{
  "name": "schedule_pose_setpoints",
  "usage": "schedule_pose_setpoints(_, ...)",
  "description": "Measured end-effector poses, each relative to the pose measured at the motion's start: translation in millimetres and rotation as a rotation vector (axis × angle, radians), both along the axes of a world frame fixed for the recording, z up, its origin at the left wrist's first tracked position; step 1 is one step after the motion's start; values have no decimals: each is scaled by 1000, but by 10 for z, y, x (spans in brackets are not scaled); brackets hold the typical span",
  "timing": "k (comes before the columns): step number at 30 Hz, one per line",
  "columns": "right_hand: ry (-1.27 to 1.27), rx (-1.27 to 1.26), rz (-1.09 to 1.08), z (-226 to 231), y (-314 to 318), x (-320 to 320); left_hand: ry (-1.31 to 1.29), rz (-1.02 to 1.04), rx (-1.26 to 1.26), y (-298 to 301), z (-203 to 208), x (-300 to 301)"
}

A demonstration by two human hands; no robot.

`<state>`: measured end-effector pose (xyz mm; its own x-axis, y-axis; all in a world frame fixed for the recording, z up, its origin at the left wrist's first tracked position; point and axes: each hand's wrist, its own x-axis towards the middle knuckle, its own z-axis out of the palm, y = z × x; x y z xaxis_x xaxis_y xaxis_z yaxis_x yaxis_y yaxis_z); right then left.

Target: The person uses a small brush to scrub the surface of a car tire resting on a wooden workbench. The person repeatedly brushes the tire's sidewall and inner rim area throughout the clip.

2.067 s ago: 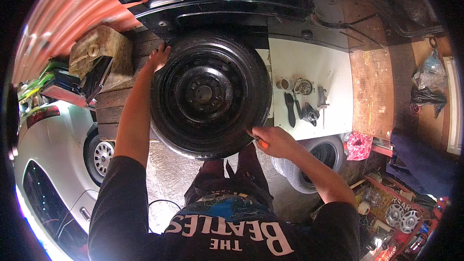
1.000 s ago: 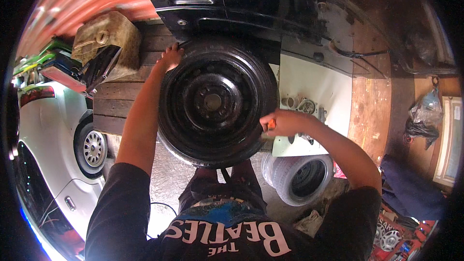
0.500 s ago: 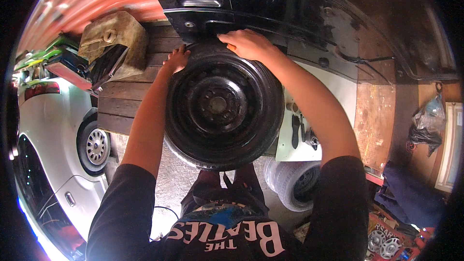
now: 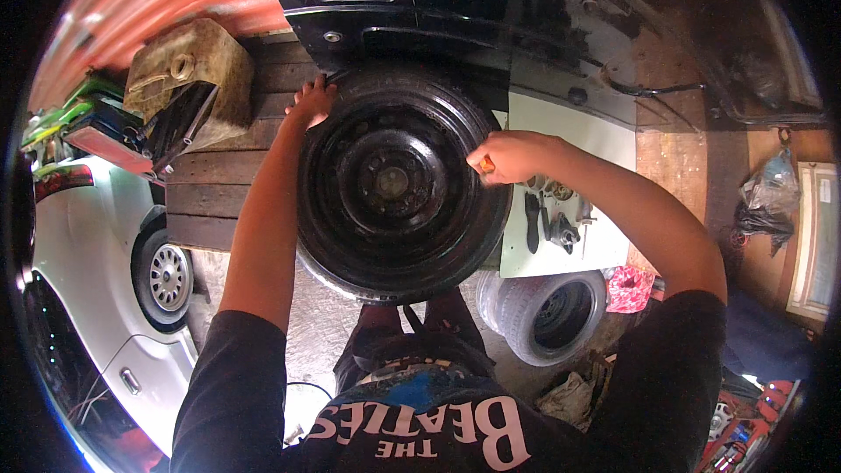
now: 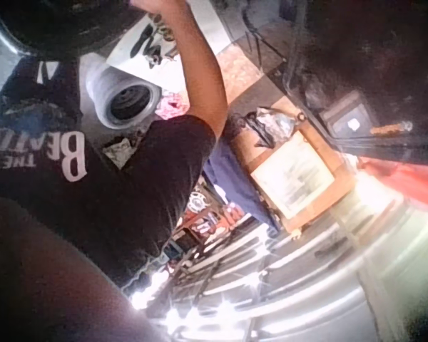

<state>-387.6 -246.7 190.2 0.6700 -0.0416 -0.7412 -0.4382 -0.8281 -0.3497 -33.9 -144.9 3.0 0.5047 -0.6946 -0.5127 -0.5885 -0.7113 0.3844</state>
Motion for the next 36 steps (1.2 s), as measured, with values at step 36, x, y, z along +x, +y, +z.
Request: schedule_pose_setpoints(36,-670,-120,-76,-694,177,220,2,-19,27,-30,53,-27)
